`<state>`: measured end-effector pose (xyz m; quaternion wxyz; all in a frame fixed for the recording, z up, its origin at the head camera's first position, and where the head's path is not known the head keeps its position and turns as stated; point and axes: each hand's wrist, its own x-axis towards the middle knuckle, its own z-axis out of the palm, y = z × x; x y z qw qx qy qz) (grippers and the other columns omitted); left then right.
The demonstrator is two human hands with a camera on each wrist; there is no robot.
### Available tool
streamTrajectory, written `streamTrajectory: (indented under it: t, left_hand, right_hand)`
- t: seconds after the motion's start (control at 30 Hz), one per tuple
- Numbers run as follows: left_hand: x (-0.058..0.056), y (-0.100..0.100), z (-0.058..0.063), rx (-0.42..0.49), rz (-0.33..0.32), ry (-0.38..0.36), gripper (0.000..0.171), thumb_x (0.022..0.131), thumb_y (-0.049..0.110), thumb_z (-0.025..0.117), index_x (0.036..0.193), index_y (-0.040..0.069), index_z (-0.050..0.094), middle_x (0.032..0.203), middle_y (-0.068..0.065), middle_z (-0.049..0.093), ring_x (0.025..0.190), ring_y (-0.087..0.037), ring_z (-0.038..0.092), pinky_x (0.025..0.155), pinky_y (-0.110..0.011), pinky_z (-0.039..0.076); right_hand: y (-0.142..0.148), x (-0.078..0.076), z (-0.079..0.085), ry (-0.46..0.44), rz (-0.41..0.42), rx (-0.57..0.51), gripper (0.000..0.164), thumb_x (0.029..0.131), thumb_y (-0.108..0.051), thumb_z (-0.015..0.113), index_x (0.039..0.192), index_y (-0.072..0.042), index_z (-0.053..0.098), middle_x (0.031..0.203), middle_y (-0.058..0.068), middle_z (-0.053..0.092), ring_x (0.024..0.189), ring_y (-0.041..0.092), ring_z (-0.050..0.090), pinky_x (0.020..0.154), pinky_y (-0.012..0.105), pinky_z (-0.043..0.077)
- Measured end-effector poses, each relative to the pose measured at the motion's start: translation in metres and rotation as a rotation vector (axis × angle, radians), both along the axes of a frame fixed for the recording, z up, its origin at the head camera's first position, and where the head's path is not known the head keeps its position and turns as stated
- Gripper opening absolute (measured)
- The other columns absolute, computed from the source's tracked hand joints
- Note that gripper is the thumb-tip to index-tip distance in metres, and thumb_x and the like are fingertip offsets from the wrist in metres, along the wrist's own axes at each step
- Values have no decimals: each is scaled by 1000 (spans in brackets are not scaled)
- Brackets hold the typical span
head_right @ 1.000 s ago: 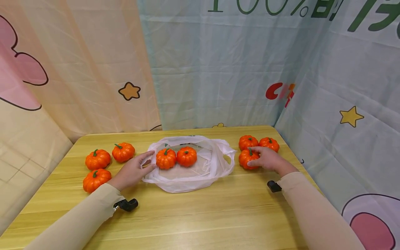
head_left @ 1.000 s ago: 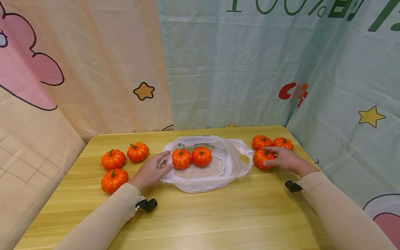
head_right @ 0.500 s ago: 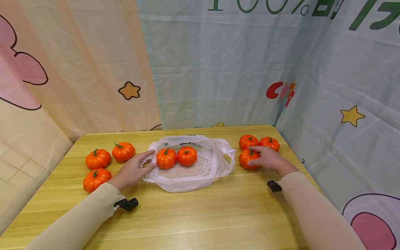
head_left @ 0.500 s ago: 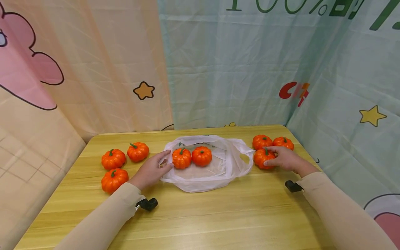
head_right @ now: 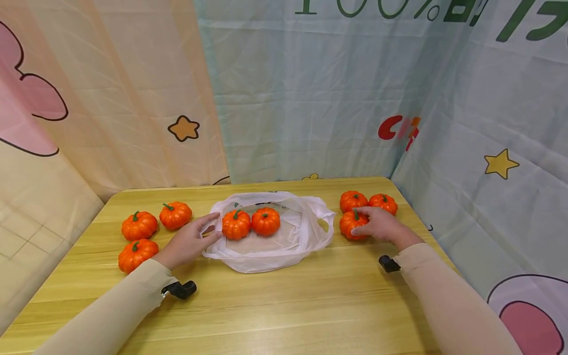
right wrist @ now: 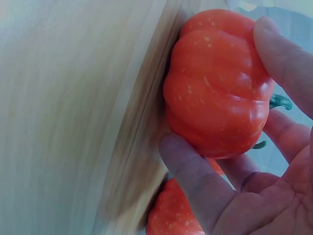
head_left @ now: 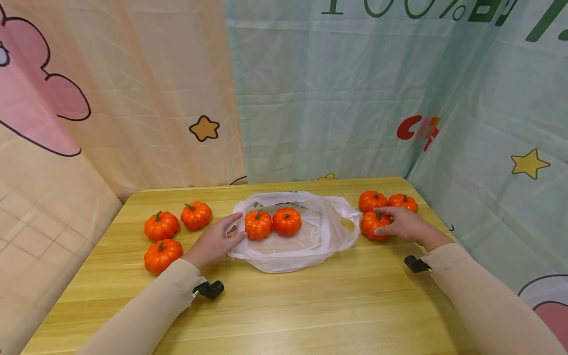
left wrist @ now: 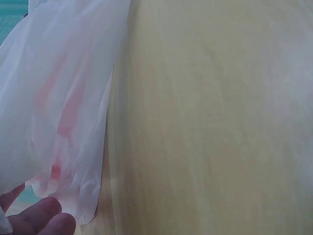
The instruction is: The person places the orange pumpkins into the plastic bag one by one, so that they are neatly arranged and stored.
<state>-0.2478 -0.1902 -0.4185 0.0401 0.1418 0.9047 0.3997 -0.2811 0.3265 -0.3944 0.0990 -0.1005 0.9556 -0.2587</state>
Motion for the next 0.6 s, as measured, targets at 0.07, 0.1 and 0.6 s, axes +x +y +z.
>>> streamTrajectory:
  t: [0.07, 0.1, 0.6]
  left_hand:
    - [0, 0, 0, 1, -1, 1, 67, 104, 32, 67, 161, 6, 42, 166, -20, 41, 142, -38, 56, 119, -53, 44]
    - [0, 0, 0, 2, -1, 0, 67, 104, 32, 67, 161, 6, 42, 166, -19, 41, 142, -38, 56, 119, -53, 44]
    - [-1, -2, 0, -18, 2, 21, 67, 104, 33, 67, 161, 7, 42, 165, -19, 43, 142, -38, 57, 120, -55, 44]
  right_hand:
    - [0, 0, 0, 3, -1, 4, 85, 90, -38, 83, 151, 9, 48, 150, 38, 51, 131, 51, 53, 113, 70, 41]
    - [0, 0, 0, 5, -2, 8, 85, 90, -39, 83, 151, 9, 48, 150, 38, 51, 131, 51, 53, 113, 70, 41]
    - [-2, 2, 2, 39, -12, 12, 86, 90, -39, 84, 152, 8, 48, 147, 37, 54, 129, 51, 55, 111, 70, 44]
